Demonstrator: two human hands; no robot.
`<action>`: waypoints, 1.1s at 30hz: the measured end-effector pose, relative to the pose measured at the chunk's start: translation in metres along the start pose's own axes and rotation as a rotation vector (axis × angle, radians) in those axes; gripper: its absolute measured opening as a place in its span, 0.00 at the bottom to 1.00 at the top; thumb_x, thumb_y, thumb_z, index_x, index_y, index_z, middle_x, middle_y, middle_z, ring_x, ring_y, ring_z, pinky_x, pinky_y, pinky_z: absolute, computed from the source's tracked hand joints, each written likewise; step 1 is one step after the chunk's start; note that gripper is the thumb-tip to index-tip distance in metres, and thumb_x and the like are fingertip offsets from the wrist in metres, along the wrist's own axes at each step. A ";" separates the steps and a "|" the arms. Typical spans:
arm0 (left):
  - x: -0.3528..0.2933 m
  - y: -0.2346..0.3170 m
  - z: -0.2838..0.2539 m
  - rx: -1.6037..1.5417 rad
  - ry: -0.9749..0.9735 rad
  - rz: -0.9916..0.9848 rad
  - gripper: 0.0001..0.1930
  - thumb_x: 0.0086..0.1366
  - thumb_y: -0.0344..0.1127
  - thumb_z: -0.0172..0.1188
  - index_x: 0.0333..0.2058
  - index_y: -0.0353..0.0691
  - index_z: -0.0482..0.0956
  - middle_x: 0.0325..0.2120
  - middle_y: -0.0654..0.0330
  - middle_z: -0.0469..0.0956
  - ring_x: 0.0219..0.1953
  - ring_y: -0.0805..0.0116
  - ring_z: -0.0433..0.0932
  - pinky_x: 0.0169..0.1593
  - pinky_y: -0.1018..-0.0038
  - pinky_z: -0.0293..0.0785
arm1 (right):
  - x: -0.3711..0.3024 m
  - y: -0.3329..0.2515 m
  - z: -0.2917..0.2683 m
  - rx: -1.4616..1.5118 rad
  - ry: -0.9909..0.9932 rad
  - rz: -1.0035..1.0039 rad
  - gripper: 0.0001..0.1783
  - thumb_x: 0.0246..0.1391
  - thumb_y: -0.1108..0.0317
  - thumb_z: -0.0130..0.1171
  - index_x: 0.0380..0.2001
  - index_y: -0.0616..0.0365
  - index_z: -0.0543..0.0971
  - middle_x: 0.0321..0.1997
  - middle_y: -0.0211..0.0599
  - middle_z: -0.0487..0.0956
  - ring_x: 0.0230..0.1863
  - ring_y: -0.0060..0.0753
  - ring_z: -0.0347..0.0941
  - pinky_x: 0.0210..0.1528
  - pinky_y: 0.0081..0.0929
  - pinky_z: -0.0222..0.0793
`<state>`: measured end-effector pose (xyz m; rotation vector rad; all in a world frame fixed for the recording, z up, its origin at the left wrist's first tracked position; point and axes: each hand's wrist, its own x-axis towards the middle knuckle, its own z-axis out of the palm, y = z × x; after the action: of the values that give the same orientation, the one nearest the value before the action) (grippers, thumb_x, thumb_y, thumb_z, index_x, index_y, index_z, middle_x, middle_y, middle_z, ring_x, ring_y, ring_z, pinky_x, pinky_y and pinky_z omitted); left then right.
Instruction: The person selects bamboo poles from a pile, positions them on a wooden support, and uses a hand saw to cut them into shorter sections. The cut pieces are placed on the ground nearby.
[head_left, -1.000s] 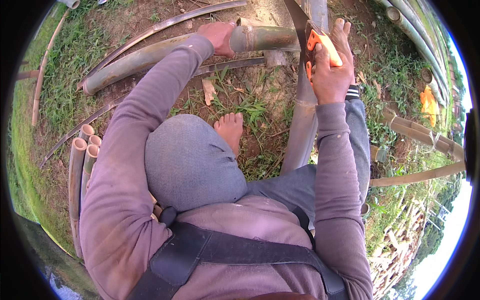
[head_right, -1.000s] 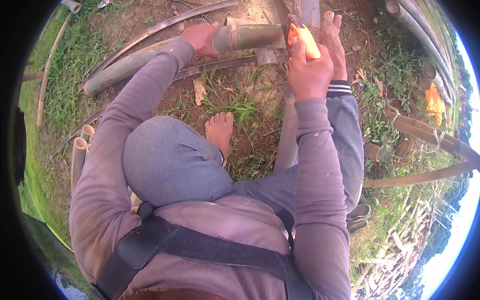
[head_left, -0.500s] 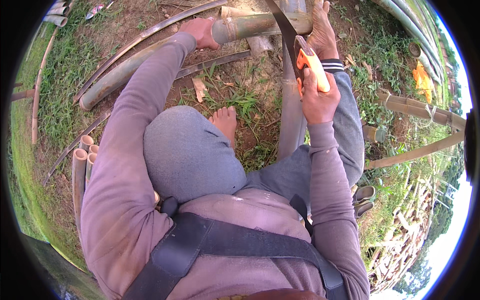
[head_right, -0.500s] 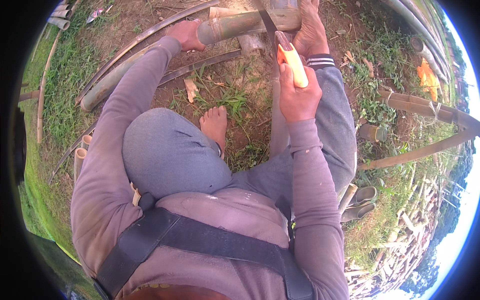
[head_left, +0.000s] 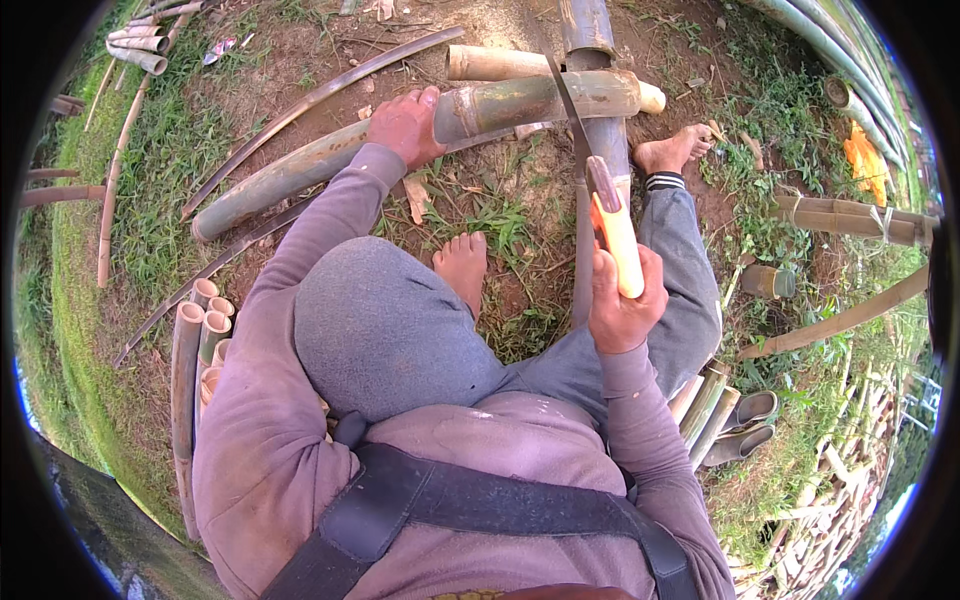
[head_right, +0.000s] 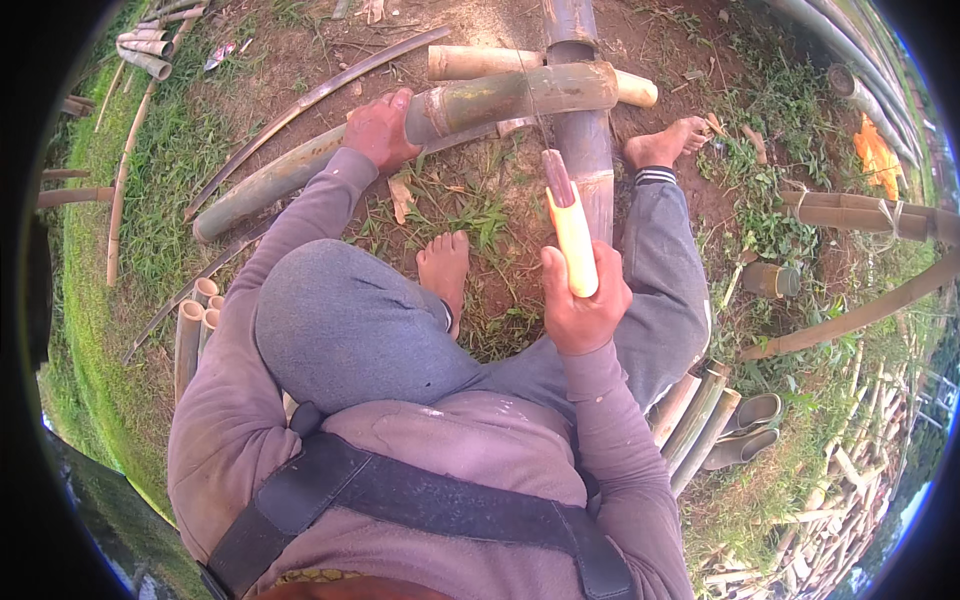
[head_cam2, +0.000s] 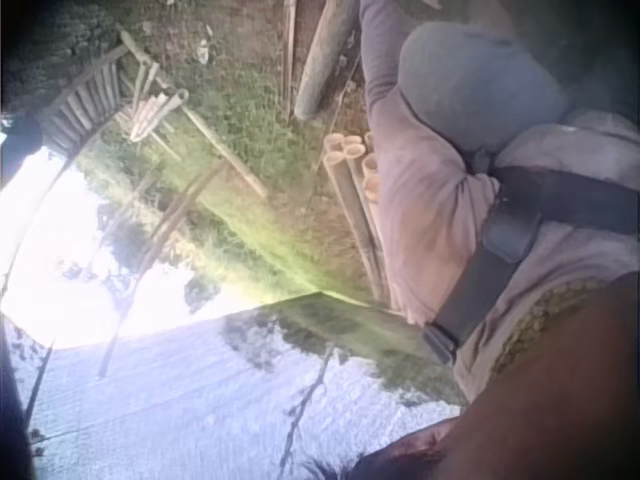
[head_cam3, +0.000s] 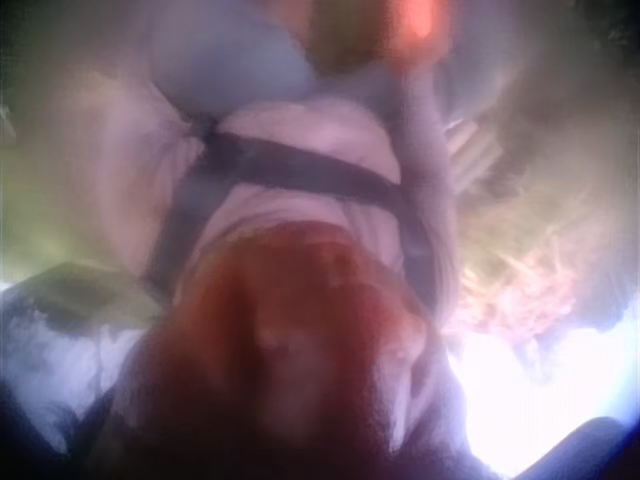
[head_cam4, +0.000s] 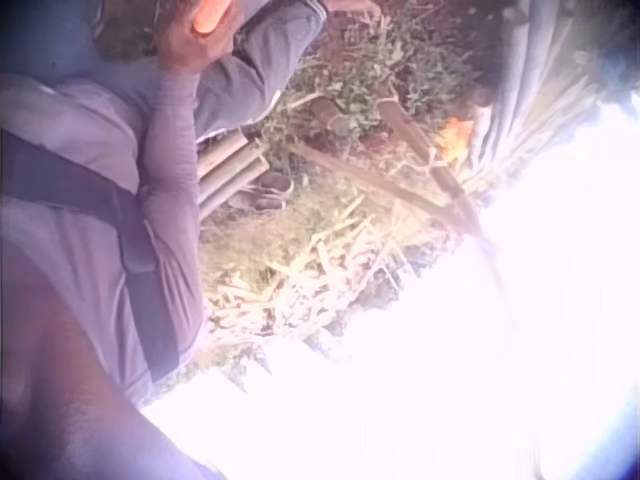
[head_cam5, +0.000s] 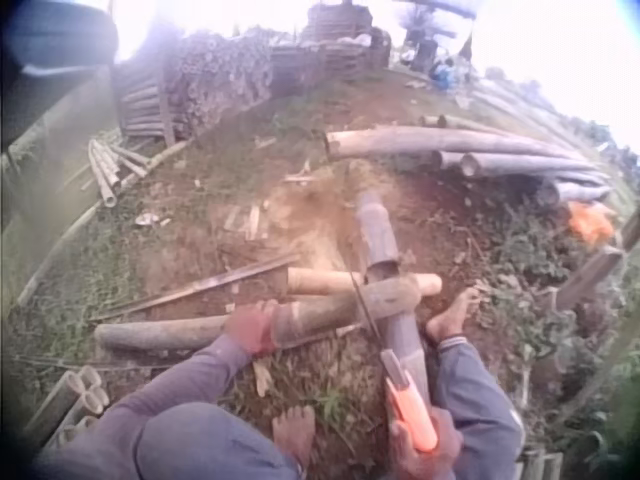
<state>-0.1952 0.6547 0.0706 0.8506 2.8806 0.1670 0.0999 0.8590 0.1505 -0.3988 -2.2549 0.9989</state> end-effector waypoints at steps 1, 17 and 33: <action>0.001 0.000 0.001 0.003 -0.004 0.005 0.40 0.56 0.51 0.77 0.62 0.41 0.69 0.57 0.50 0.79 0.60 0.48 0.80 0.63 0.56 0.76 | -0.004 0.007 -0.005 0.245 0.080 0.298 0.18 0.63 0.65 0.73 0.45 0.67 0.79 0.34 0.37 0.83 0.29 0.25 0.78 0.34 0.26 0.74; 0.001 -0.004 0.014 -0.002 -0.031 -0.006 0.48 0.50 0.53 0.79 0.65 0.41 0.66 0.56 0.45 0.80 0.57 0.43 0.82 0.59 0.53 0.80 | 0.104 0.224 0.047 -0.477 -0.148 0.252 0.31 0.62 0.60 0.65 0.63 0.60 0.70 0.57 0.57 0.80 0.59 0.63 0.77 0.58 0.53 0.74; 0.001 0.001 0.015 0.026 -0.115 -0.011 0.45 0.50 0.54 0.78 0.64 0.44 0.69 0.54 0.48 0.81 0.52 0.44 0.84 0.55 0.52 0.82 | 0.196 0.166 0.104 0.267 -0.030 0.518 0.23 0.57 0.59 0.73 0.47 0.69 0.86 0.42 0.41 0.88 0.42 0.30 0.82 0.48 0.31 0.77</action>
<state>-0.1931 0.6566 0.0556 0.8209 2.7852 0.0768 -0.1131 1.0095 0.0568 -0.8792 -2.0431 1.5515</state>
